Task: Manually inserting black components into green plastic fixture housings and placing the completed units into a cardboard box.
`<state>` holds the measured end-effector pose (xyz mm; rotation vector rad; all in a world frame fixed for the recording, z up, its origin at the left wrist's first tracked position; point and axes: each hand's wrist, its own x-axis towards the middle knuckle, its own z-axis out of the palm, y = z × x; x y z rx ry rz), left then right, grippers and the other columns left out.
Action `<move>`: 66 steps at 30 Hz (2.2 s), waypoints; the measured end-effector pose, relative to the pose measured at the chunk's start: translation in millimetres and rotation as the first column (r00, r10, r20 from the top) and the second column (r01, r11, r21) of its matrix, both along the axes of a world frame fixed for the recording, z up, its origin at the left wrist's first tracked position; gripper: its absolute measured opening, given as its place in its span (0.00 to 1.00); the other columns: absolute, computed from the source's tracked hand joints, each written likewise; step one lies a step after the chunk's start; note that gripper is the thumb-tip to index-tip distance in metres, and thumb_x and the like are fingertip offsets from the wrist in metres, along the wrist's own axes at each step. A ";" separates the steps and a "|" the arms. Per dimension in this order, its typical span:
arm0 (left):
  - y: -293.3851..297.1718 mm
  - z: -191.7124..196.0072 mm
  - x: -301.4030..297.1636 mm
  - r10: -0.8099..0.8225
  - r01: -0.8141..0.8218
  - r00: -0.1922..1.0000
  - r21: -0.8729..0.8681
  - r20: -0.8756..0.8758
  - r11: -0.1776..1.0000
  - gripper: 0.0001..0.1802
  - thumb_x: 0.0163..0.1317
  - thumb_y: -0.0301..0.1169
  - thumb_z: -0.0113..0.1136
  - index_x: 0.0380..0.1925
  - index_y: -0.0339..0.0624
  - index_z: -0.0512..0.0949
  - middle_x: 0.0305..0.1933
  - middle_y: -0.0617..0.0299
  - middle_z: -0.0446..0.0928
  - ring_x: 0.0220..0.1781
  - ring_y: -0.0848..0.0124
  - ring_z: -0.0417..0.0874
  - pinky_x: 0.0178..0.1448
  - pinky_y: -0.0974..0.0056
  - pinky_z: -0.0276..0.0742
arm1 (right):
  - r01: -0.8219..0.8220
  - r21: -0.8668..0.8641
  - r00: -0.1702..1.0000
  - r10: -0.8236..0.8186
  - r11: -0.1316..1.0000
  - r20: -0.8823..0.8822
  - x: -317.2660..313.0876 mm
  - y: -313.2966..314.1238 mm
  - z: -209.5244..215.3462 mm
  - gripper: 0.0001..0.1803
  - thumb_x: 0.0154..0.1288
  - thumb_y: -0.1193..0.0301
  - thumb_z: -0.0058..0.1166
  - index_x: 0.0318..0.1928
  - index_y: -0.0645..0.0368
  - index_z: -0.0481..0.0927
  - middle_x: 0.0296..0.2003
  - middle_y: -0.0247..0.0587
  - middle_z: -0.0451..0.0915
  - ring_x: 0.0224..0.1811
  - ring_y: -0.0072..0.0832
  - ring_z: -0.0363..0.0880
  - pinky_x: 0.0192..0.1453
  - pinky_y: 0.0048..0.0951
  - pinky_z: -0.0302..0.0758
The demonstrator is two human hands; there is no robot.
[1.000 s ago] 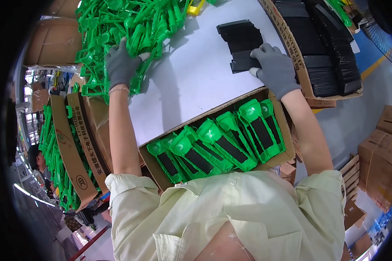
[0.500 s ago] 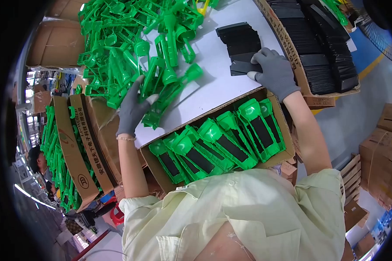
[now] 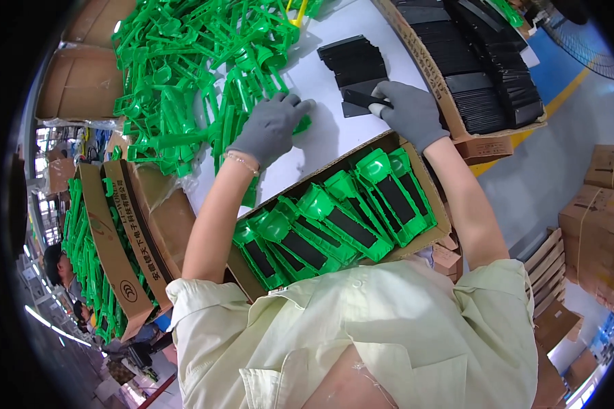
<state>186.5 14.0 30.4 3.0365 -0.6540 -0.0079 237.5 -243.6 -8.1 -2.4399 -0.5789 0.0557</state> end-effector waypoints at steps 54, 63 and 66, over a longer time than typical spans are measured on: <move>-52.0 56.8 -161.2 0.190 -0.640 0.637 -0.650 -0.747 -0.409 0.15 0.60 0.23 0.57 0.45 0.26 0.76 0.27 0.54 0.79 0.22 0.72 0.80 0.20 0.76 0.68 | -0.028 -0.012 0.997 0.029 1.000 0.067 -108.9 24.4 98.7 0.23 0.57 0.57 0.61 0.46 0.57 0.73 0.26 0.39 0.79 0.24 0.35 0.80 0.31 0.33 0.74; -54.0 52.4 -173.2 0.180 -0.707 0.605 -0.627 -0.776 -0.327 0.14 0.58 0.21 0.57 0.44 0.25 0.75 0.30 0.54 0.79 0.23 0.69 0.81 0.21 0.74 0.72 | 0.072 0.394 0.709 0.230 0.916 -0.666 -111.8 10.9 78.9 0.11 0.59 0.68 0.60 0.38 0.62 0.76 0.25 0.34 0.76 0.21 0.15 0.76 0.22 0.18 0.71; -50.1 57.0 -183.4 0.217 -0.758 0.534 -0.577 -0.817 -0.306 0.14 0.57 0.20 0.57 0.44 0.25 0.75 0.30 0.53 0.79 0.22 0.69 0.81 0.21 0.74 0.72 | -0.091 0.301 0.821 0.242 0.949 -0.517 -120.5 12.3 66.0 0.10 0.55 0.68 0.63 0.36 0.58 0.78 0.25 0.31 0.78 0.21 0.16 0.77 0.26 0.21 0.73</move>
